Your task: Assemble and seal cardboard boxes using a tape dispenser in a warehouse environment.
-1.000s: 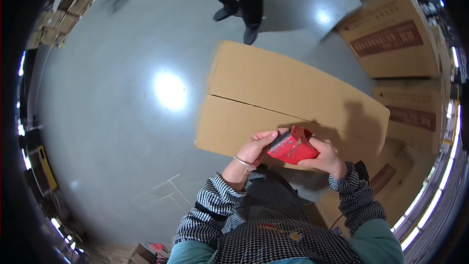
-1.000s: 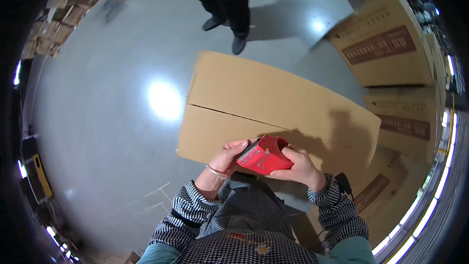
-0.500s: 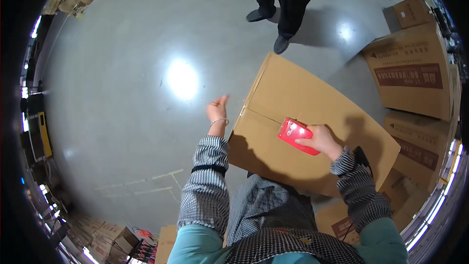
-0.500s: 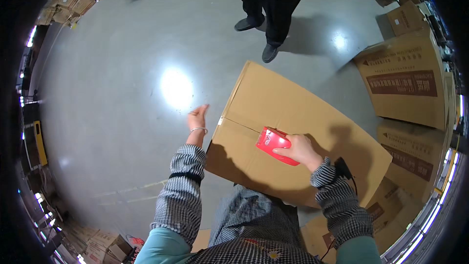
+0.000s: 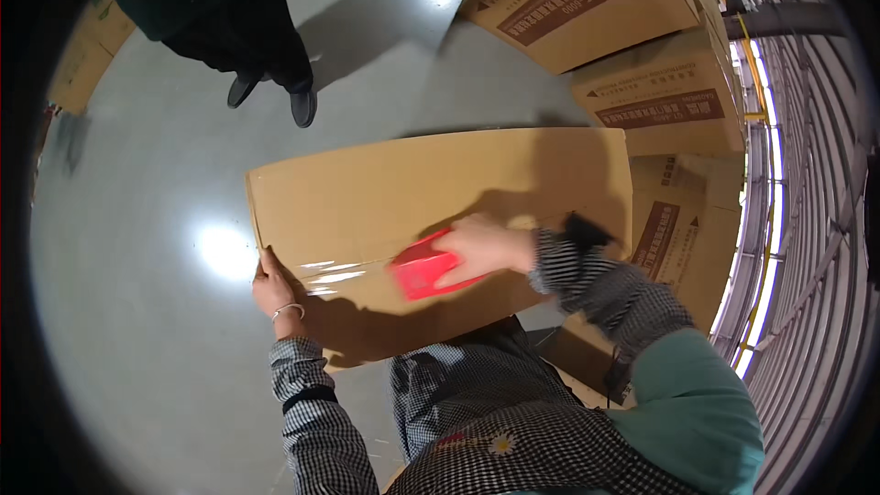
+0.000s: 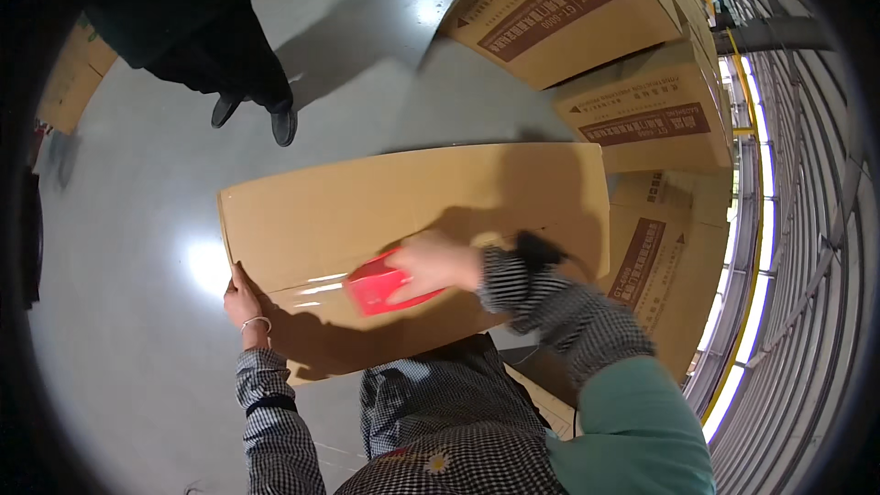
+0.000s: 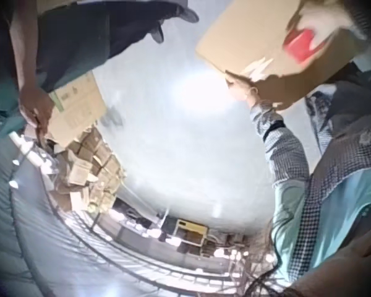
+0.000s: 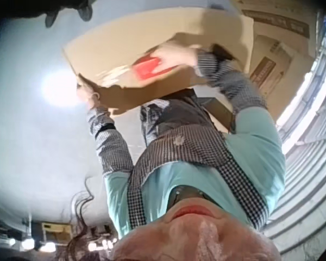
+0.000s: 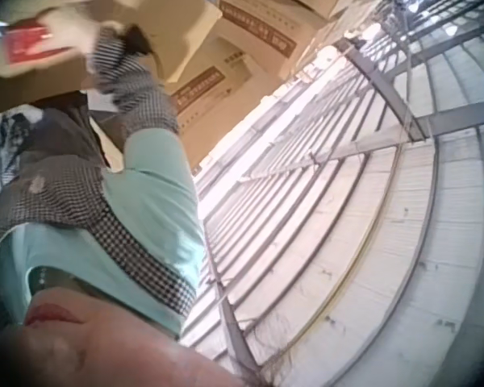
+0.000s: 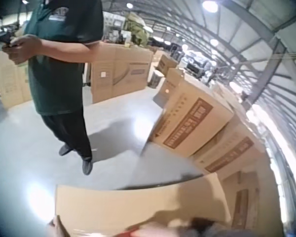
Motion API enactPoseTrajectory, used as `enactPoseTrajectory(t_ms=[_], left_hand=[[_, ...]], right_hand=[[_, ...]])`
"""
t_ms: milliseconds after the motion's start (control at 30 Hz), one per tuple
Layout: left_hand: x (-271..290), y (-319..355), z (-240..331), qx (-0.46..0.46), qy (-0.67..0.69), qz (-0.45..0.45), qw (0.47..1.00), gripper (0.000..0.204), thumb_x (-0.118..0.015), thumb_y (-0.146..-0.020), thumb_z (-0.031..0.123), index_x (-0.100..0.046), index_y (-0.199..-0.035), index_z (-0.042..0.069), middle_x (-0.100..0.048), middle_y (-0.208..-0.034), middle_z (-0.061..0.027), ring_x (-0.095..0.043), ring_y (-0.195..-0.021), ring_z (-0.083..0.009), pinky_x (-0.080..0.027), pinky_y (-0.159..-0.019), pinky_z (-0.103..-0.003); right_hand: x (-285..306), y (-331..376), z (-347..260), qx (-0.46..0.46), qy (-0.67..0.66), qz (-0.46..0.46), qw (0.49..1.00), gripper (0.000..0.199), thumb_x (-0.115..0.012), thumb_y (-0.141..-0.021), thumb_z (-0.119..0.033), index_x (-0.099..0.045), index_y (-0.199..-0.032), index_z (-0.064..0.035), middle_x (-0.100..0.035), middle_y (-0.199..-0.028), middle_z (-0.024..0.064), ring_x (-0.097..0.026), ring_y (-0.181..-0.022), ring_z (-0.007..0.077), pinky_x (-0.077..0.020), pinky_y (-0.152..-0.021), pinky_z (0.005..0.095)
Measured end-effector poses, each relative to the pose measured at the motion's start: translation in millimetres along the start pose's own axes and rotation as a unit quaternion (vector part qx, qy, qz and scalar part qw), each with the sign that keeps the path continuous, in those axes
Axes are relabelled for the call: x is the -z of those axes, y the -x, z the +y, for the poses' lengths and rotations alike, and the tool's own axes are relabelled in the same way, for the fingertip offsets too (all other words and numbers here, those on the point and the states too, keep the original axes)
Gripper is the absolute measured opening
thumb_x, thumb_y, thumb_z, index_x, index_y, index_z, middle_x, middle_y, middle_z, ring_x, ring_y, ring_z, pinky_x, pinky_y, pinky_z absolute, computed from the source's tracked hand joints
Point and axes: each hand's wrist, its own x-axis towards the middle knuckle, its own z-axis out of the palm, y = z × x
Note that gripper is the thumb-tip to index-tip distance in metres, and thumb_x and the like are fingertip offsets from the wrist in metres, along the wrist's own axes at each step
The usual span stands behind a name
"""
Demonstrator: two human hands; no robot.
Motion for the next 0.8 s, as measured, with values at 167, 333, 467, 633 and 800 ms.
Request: enactPoseTrajectory(t_ms=[167, 333, 467, 633, 800], left_hand=[[1, -25, -40, -0.012, -0.044, 0.02, 0.999, 0.067, -0.04, -0.098, 0.057, -0.055, -0.134, 0.002, -0.062, -0.125, -0.021, -0.059, -0.116, -0.036, -0.047, -0.096, -0.038], [2, -2, -16, -0.024, -0.162, 0.094, 0.982, 0.068, -0.035, -0.1, 0.053, -0.041, -0.143, 0.001, -0.06, -0.128, -0.0214, -0.056, -0.118, -0.0382, -0.043, -0.101, -0.041], [-80, 74, -10, -0.308, -0.229, 0.274, 0.882, 0.065, -0.041, -0.101, 0.04, -0.025, -0.15, 0.001, -0.028, -0.155, -0.0209, -0.023, -0.145, -0.0373, -0.015, -0.116, -0.054], [-308, 310, 103, -0.425, -0.279, -0.089, 0.857, 0.089, -0.055, -0.089, 0.048, -0.016, -0.153, 0.0, -0.012, -0.16, -0.0227, -0.008, -0.149, -0.0371, -0.001, -0.117, -0.057], [-342, 305, 106, -0.361, -0.37, -0.053, 0.854, 0.09, -0.052, -0.088, 0.053, -0.017, -0.153, 0.002, -0.008, -0.161, -0.021, -0.002, -0.15, -0.0352, 0.004, -0.117, -0.057]], right_hand=[[6, 188, 181, -0.157, -0.088, 0.002, 0.984, 0.046, -0.075, -0.078, -0.044, -0.068, -0.1, -0.004, -0.069, -0.084, 0.0153, -0.067, -0.082, 0.0272, -0.0515, -0.075, 0.0397], [-39, 231, 286, -0.239, 0.035, -0.011, 0.97, 0.054, -0.07, -0.075, -0.053, -0.071, -0.096, -0.0026, -0.07, -0.087, 0.0173, -0.067, -0.085, 0.0322, -0.0521, -0.078, 0.0426], [-55, 227, 296, -0.2, 0.046, 0.007, 0.979, 0.058, -0.067, -0.072, -0.06, -0.07, -0.079, -0.0022, -0.067, -0.075, 0.0196, -0.066, -0.073, 0.037, -0.0524, -0.072, 0.046], [-56, 230, 300, -0.166, 0.024, 0.046, 0.985, 0.054, -0.068, -0.073, -0.058, -0.071, -0.081, -0.0046, -0.068, -0.078, 0.0192, -0.067, -0.077, 0.0365, -0.0536, -0.071, 0.0458], [-40, 297, 374, -0.089, 0.001, 0.059, 0.994, 0.051, -0.067, -0.076, -0.057, -0.068, -0.083, -0.0064, -0.067, -0.075, 0.018, -0.067, -0.075, 0.0367, -0.0526, -0.069, 0.0466]])
